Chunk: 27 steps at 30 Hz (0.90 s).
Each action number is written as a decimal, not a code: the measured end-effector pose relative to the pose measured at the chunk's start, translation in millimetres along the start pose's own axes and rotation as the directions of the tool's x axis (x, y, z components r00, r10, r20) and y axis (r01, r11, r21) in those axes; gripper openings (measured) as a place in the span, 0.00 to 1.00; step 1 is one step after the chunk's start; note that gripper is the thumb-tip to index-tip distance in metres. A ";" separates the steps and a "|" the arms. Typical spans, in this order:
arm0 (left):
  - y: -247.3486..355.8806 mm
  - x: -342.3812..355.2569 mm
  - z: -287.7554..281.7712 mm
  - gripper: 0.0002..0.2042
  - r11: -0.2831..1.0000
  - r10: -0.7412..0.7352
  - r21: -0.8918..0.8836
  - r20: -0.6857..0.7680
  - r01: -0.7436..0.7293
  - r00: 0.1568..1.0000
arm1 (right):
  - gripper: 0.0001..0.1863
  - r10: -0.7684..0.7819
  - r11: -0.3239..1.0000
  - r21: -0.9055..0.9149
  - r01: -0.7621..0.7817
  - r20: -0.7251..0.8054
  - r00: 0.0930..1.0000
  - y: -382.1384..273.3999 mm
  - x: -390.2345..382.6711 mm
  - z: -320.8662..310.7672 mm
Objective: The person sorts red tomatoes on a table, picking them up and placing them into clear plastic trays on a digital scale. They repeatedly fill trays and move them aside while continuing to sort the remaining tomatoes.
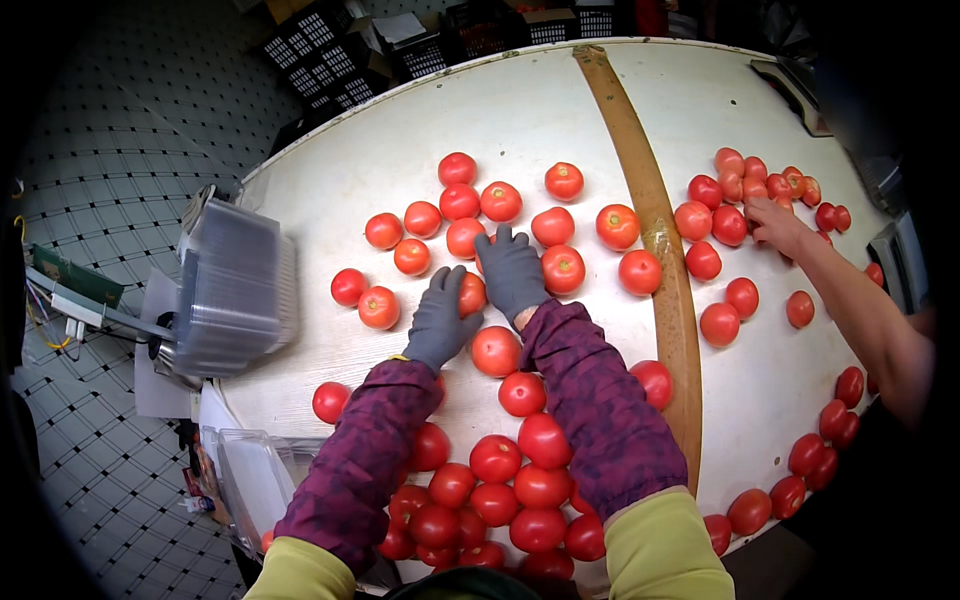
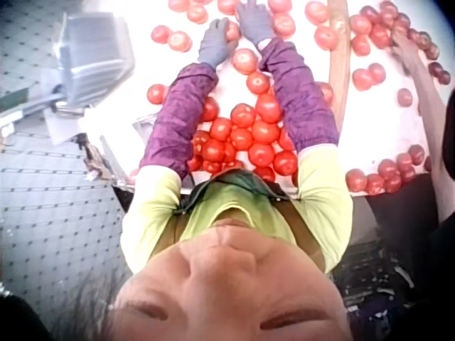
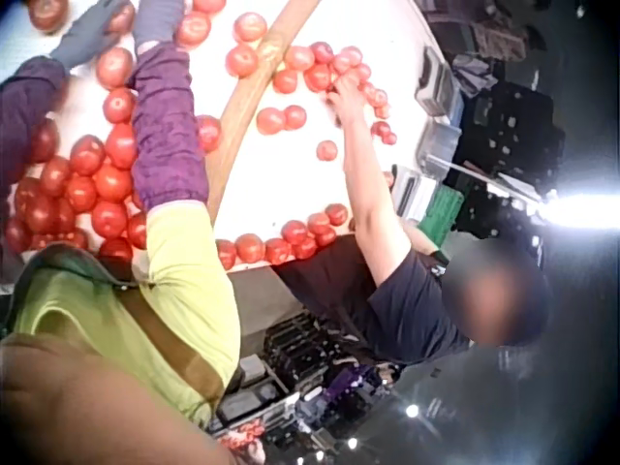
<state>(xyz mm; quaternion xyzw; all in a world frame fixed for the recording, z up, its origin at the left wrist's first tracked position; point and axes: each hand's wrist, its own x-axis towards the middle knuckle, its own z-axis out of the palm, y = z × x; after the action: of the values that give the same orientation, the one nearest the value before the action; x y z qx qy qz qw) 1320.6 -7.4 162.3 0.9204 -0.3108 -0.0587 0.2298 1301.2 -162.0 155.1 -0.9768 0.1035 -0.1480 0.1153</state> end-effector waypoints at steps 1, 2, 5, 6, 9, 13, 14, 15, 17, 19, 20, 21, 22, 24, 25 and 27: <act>-3.5 4.3 2.3 0.33 0.993 -0.037 -0.113 -0.054 0.030 0.998 | 0.22 0.019 0.999 0.046 -0.021 0.055 0.998 1.7 -2.7 -2.6; -4.8 2.4 2.7 0.32 0.971 -0.086 -0.228 -0.073 0.068 0.994 | 0.22 0.036 0.995 0.090 -0.043 0.080 0.996 3.5 -7.0 -8.2; -10.9 -9.8 -26.7 0.24 0.091 -0.299 -0.904 0.375 0.417 0.877 | 0.20 0.138 0.198 0.832 -0.518 0.499 0.855 15.0 -27.9 -42.3; -8.2 -20.8 -38.8 0.23 -0.219 -0.284 -0.868 0.493 0.445 0.822 | 0.21 -0.018 -0.357 0.764 -0.537 0.570 0.822 13.9 -38.3 -54.9; 15.8 -63.3 -69.0 0.21 -0.440 -0.246 -0.842 0.448 0.313 0.860 | 0.21 0.033 -0.420 0.804 -0.421 0.477 0.878 -20.8 -68.7 -80.2; 36.6 -127.3 -112.8 0.26 0.124 -0.375 -0.978 0.108 0.165 0.921 | 0.22 0.061 -0.364 0.857 -0.365 0.413 0.909 -78.0 -109.4 -114.5; 37.0 -150.3 -126.4 0.28 0.141 -0.373 -0.988 0.009 0.066 0.928 | 0.24 -0.089 -0.773 0.444 -0.453 0.631 0.770 -99.1 -112.0 -118.5; 34.5 -176.1 -140.4 0.30 0.067 -0.427 -0.996 0.024 0.058 0.904 | 0.24 -0.121 -0.456 0.794 -0.402 0.392 0.912 -122.4 -126.2 -123.3; 21.4 -239.4 -178.2 0.31 0.219 -0.514 -0.973 -0.050 0.075 0.857 | 0.27 -0.336 -0.638 0.521 -0.568 0.475 0.813 -165.4 -148.7 -130.1; 3.6 -286.7 -215.8 0.32 0.604 -0.474 -0.788 -0.237 0.118 0.848 | 0.26 -0.445 -0.261 0.832 -0.490 0.347 0.826 -212.6 -164.3 -131.5; -5.2 -309.5 -231.9 0.29 0.695 -0.530 -0.678 -0.261 0.237 0.807 | 0.27 -0.552 -0.155 0.859 -0.488 0.334 0.764 -231.1 -171.3 -131.0; -20.0 -326.4 -245.8 0.27 0.721 -0.570 -0.616 -0.265 0.319 0.778 | 0.27 -0.563 -0.013 0.927 -0.374 0.302 0.769 -260.1 -174.2 -127.7; -36.2 -341.0 -256.8 0.25 0.755 -0.564 -0.560 -0.289 0.342 0.773 | 0.26 -0.554 0.079 0.969 -0.235 0.238 0.798 -283.6 -182.0 -126.4; -66.5 -370.6 -271.1 0.23 0.747 -0.591 -0.517 -0.227 0.418 0.774 | 0.21 -0.574 0.009 1.000 -0.023 0.024 0.818 -318.5 -194.1 -121.1; -82.9 -378.6 -269.2 0.21 0.685 -0.626 -0.588 -0.171 0.431 0.761 | 0.18 -0.608 0.142 0.964 0.223 -0.093 0.789 -327.8 -195.9 -115.0; -108.4 -388.0 -252.1 0.20 0.814 -0.569 -0.212 -0.102 0.541 0.816 | 0.15 -0.704 0.356 0.761 0.542 -0.162 0.691 -336.0 -203.5 -105.1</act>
<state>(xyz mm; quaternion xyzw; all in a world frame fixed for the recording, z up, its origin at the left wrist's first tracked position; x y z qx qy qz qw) 1132.6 398.5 322.7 0.9490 -0.0022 -0.0756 0.3060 1134.5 185.6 284.8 -0.8041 -0.3607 -0.1140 0.4586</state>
